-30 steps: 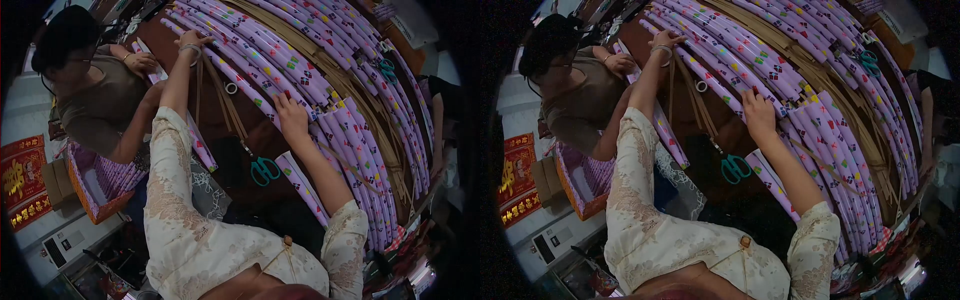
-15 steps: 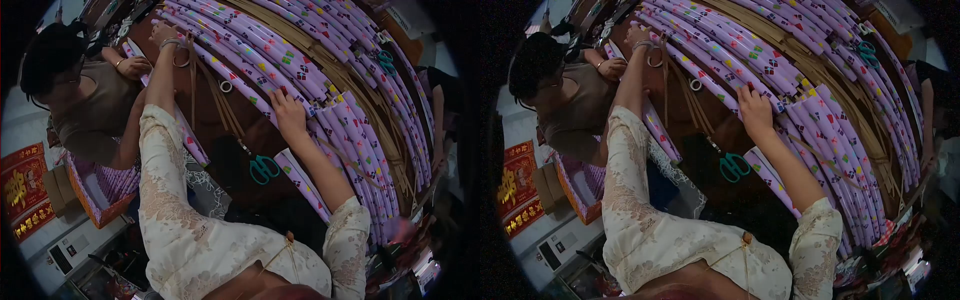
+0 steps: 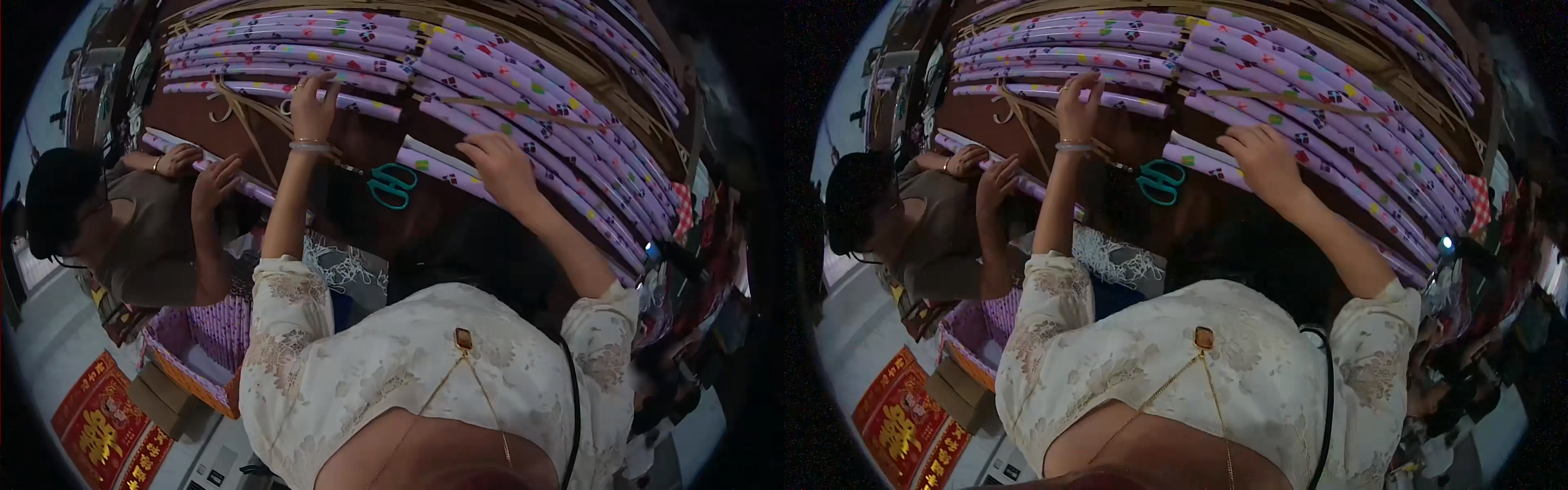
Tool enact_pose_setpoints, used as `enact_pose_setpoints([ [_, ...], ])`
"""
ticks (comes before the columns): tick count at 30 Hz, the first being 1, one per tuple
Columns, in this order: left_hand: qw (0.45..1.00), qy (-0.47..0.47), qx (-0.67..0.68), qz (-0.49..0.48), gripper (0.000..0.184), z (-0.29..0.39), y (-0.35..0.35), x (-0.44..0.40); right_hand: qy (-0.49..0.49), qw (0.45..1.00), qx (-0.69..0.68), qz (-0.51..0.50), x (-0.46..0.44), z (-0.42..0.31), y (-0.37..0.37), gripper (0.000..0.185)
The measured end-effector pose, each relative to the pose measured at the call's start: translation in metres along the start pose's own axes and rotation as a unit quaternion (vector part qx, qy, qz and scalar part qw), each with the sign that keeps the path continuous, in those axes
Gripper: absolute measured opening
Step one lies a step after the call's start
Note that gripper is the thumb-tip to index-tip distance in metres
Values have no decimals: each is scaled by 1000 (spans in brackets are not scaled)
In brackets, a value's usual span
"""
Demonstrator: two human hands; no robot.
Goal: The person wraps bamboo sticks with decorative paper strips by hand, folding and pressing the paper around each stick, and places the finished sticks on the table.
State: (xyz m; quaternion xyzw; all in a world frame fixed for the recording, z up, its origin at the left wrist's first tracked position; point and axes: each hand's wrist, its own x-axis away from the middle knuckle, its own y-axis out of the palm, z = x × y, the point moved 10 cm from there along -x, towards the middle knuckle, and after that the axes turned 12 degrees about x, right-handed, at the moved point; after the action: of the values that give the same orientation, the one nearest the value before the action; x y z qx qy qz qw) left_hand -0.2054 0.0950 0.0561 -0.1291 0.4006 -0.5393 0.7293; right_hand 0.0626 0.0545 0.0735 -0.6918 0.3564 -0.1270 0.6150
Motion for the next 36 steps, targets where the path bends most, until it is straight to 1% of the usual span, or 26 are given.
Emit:
enact_pose_setpoints([
  [1, 1000, 14, -7, 14, 16, 16, 2, 12, 46, 999, 4, -16, 32, 15, -13, 27],
  [2, 1000, -25, 9, -14, 15, 27, 12, 24, 92, 995, 2, -29, 63, 30, -27, 24],
  [4, 996, -63, 47, -36, 14, 55, 31, 48, 184, 982, 17, -41, 127, 53, -54, 20],
  [5, 997, -11, 65, -50, 14, 82, 39, 54, 227, 972, 34, -41, 159, 62, -66, 18],
  [6, 996, 16, 64, -68, 14, 96, 49, 63, 265, 961, 60, -49, 193, 71, -71, 17],
  [7, 994, 47, 61, -81, 15, 109, 58, 68, 274, 958, 65, -47, 220, 78, -74, 17],
  [9, 989, 52, 80, -112, 15, 127, 74, 80, 341, 933, 101, -53, 278, 92, -75, 18],
  [11, 976, 93, 37, -195, 15, 142, 101, 89, 377, 918, 114, -47, 312, 97, -76, 21],
  [12, 969, 110, 20, -220, 17, 150, 112, 94, 393, 910, 121, -49, 321, 94, -78, 22],
  [14, 949, 123, 18, -290, 20, 155, 135, 102, 387, 916, 106, -27, 330, 93, -76, 24],
  [15, 941, 102, 21, -321, 23, 153, 145, 105, 387, 916, 103, -23, 334, 96, -72, 25],
  [17, 919, 148, -6, -365, 26, 159, 158, 109, 397, 911, 113, -11, 342, 103, -64, 27],
  [18, 902, 162, -23, -400, 30, 148, 169, 115, 399, 909, 124, -13, 343, 105, -61, 29],
  [19, 899, 173, -16, -403, 30, 149, 172, 114, 398, 908, 133, -14, 344, 107, -60, 31],
  [21, 888, 111, -30, -445, 34, 134, 181, 115, 397, 907, 138, -21, 344, 116, -56, 33],
  [23, 888, 115, -34, -445, 35, 127, 183, 115, 405, 904, 136, -18, 339, 124, -49, 36],
  [25, 875, 118, -58, -466, 35, 129, 186, 116, 410, 900, 147, -26, 345, 136, -41, 38],
  [30, 880, 114, -93, -452, 35, 138, 184, 120, 420, 890, 170, -56, 351, 146, -36, 40],
  [32, 883, 115, -97, -445, 35, 137, 185, 125, 460, 871, 127, -117, 361, 154, -24, 38],
  [35, 889, 108, -138, -423, 32, 137, 187, 129, 468, 867, 145, -87, 368, 157, -27, 37],
  [36, 892, 119, -130, -416, 31, 138, 187, 130, 442, 878, 172, -62, 362, 154, -35, 31],
])
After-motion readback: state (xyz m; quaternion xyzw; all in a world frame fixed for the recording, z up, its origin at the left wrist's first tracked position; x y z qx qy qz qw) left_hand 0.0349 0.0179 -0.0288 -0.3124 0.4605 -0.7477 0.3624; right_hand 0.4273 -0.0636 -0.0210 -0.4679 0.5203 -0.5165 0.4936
